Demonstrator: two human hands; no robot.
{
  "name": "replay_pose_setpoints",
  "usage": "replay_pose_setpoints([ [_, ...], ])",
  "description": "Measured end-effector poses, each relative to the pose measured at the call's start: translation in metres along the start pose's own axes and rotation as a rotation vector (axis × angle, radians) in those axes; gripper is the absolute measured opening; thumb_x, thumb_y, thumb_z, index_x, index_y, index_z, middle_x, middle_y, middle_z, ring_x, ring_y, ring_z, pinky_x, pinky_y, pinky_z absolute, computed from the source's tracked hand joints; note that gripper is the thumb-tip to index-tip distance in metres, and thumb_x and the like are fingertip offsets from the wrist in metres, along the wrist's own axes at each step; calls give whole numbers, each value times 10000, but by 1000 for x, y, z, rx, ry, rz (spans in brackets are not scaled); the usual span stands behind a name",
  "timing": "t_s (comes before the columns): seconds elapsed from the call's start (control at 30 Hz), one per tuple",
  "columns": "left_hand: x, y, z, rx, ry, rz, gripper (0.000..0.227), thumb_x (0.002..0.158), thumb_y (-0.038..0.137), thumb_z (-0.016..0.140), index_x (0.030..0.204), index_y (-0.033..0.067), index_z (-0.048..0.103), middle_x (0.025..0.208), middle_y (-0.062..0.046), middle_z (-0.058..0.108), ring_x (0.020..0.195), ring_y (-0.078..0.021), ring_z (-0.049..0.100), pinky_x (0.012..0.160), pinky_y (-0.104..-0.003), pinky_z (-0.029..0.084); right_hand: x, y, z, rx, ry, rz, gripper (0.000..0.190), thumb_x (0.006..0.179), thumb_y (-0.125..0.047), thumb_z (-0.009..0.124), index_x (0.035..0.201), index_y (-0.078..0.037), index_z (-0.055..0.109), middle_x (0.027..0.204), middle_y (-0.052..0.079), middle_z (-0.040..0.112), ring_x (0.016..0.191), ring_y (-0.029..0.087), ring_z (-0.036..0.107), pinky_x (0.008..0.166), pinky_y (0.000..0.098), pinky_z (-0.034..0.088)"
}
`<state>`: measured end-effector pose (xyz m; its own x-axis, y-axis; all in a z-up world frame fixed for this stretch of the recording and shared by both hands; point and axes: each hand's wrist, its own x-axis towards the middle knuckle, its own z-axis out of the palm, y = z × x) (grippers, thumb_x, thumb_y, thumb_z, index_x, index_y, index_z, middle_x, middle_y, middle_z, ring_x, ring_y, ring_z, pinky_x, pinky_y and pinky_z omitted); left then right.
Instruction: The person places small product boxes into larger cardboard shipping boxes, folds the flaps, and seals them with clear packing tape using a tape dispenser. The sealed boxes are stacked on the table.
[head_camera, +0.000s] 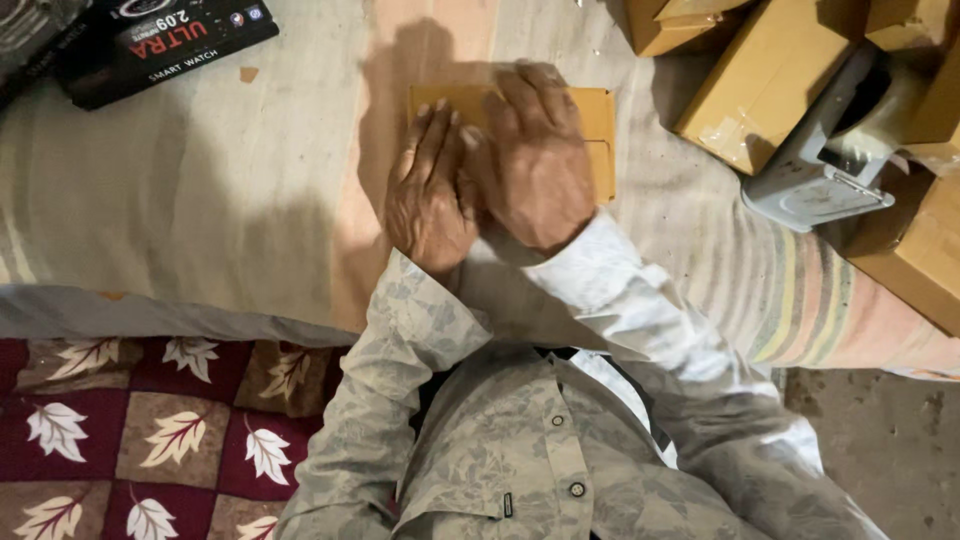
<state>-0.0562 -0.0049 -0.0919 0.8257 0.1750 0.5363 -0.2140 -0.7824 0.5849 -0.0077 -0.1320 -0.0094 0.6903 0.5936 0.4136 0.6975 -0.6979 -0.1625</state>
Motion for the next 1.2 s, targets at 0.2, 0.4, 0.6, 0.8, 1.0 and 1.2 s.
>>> replay_pose_setpoints([
  [0.2, 3, -2, 1, 59, -9, 43, 545, 917, 101, 515, 1431, -66, 580, 1553, -165, 531, 1503, -294, 442, 1271, -401, 374, -63, 25, -33, -126, -33, 54, 631, 964, -410, 684, 1290, 128, 634, 1416, 360, 535, 1356, 499, 477, 1147, 572, 368],
  [0.4, 3, -11, 13, 65, 24, 46, 554, 927, 116, 502, 1446, -61, 585, 1557, -167, 537, 1507, -286, 433, 1265, -391, 378, -85, 64, -50, -195, -31, 280, 720, 1153, -511, 466, 1437, 145, 549, 1597, 360, 412, 1525, 498, 388, 1296, 558, 289],
  [0.6, -10, -8, 16, 125, 69, 8, 515, 1009, 329, 465, 1371, 1, 629, 1448, -172, 598, 1398, -326, 510, 1175, -438, 443, -20, 13, -11, -46, -118, -60, 805, 989, -605, 538, 1429, 69, 530, 1541, 345, 410, 1487, 461, 333, 1248, 534, 239],
  [0.8, -15, -2, 5, -237, 262, -39, 482, 1103, 224, 348, 1536, 24, 418, 1485, -131, 622, 1414, -287, 607, 1163, -362, 508, -57, 9, -9, 135, -243, -218, 816, 1017, -532, 473, 1530, 103, 458, 1606, 282, 427, 1529, 382, 326, 1274, 500, 230],
  [1.0, -3, 6, -6, -305, 137, -99, 591, 993, 9, 361, 1584, 15, 352, 1519, -154, 614, 1456, -307, 583, 1241, -362, 453, -80, 44, -32, 380, -387, -371, 636, 1060, -502, 438, 1441, -11, 574, 1560, 211, 512, 1513, 335, 409, 1274, 470, 292],
  [1.2, -12, -2, -4, -287, 167, -48, 624, 997, -11, 367, 1615, 13, 279, 1484, -168, 613, 1444, -311, 560, 1226, -359, 456, -24, 57, -17, 149, -330, 76, 714, 1103, -544, 326, 1474, 37, 511, 1506, 293, 465, 1458, 421, 402, 1265, 443, 290],
])
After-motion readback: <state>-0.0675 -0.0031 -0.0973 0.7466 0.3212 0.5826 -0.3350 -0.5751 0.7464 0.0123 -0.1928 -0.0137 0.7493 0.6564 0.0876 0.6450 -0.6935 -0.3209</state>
